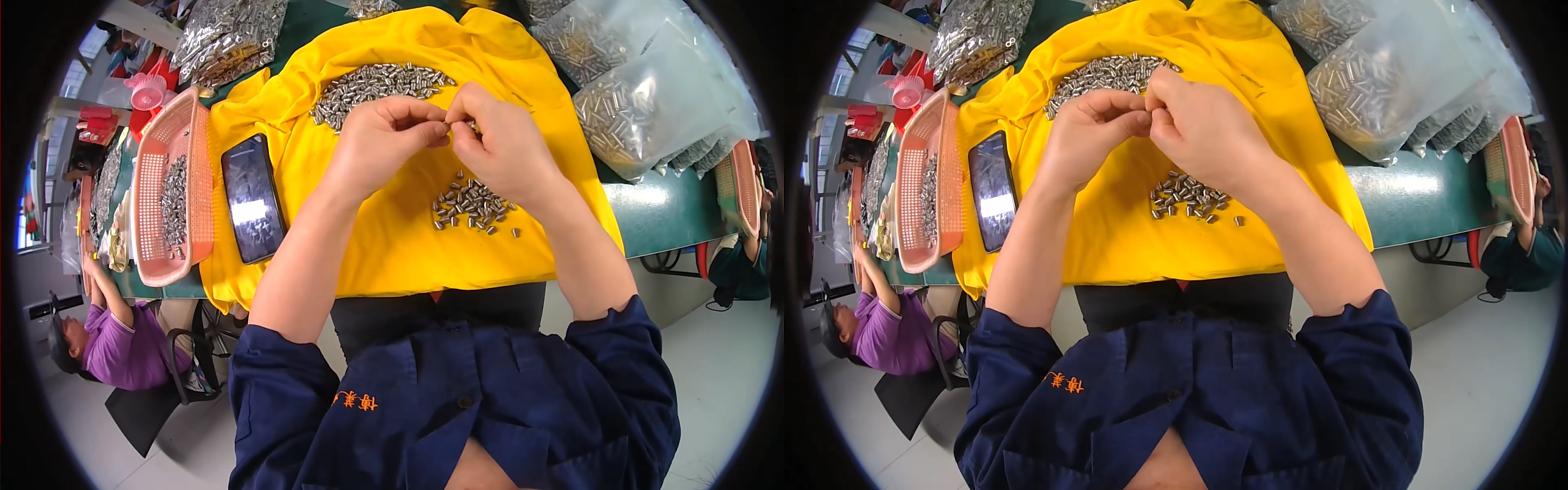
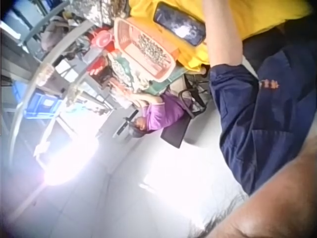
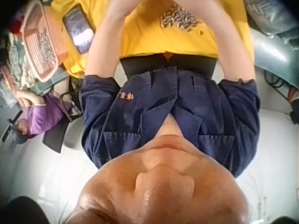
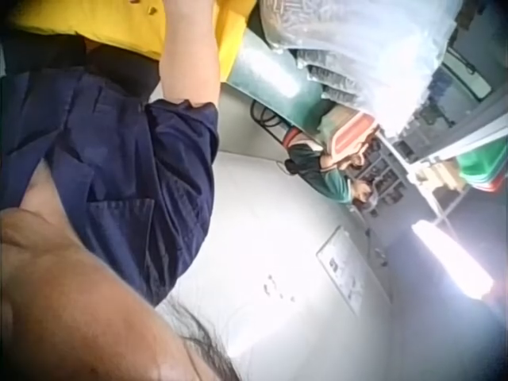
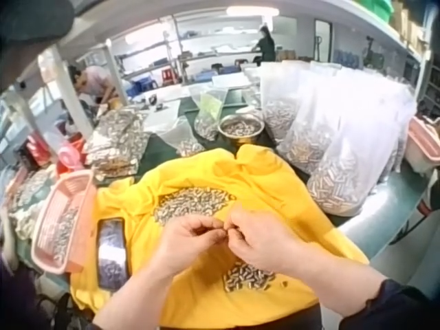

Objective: Sorting and inspecting small metal electronic components on a yellow cloth at a workbench.

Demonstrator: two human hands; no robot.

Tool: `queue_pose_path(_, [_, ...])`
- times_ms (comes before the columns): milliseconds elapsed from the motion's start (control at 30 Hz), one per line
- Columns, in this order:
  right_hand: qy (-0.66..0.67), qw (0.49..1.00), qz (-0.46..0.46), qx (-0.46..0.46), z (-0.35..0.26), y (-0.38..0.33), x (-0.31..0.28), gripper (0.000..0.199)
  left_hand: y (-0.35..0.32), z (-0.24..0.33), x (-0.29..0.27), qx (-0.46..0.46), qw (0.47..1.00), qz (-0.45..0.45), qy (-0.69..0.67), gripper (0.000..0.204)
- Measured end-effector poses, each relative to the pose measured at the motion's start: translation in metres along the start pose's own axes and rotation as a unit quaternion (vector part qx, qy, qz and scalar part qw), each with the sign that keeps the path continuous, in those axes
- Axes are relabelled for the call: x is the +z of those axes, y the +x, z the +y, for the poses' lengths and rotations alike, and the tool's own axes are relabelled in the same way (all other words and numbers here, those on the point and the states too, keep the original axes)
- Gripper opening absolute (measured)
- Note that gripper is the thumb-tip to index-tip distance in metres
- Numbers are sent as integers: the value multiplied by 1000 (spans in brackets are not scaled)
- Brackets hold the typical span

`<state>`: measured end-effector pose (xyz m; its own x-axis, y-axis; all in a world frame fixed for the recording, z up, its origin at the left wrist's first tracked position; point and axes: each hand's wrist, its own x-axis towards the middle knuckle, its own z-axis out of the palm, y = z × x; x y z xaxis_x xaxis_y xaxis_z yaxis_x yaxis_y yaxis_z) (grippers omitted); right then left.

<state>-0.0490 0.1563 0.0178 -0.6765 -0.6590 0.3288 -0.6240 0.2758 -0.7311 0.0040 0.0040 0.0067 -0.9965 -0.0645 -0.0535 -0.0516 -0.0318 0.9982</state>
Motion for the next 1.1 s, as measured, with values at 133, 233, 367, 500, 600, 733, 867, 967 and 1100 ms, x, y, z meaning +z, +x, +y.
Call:
queue_pose_path(133, [-68, 998, -6, -6, 5, 2, 3, 8, 3, 1, 6, 66, 958, 38, 276, 9])
queue_pose_path(233, [6, 999, 37, 14, 14, 4, 2, 9, 7, -7, 1, 89, 960, 79, 252, 10])
queue_pose_path(367, [55, 997, 50, 28, 10, 5, -6, 9, 6, -14, -13, 29, 994, 50, 88, 13])
queue_pose_path(500, [69, 996, -6, 54, 7, 4, -8, 5, 1, -7, -9, 22, 998, 38, 38, 15])
queue_pose_path(600, [102, 994, -8, 49, 4, 4, -8, 5, 1, -8, -10, -11, 996, -15, -88, 15])
queue_pose_path(733, [142, 989, -6, 47, 2, 3, -8, 4, -1, -5, -3, -34, 971, -20, -236, 14])
queue_pose_path(867, [169, 985, 0, 43, 1, 3, -9, 3, -1, -7, -3, -43, 954, -31, -294, 15])
queue_pose_path(967, [194, 980, -4, 52, 2, 3, -9, 2, -1, -7, -2, -41, 954, -36, -294, 14])
queue_pose_path(1100, [191, 980, -9, 52, 2, 3, -9, 3, -2, -6, -1, -40, 952, -39, -302, 14])
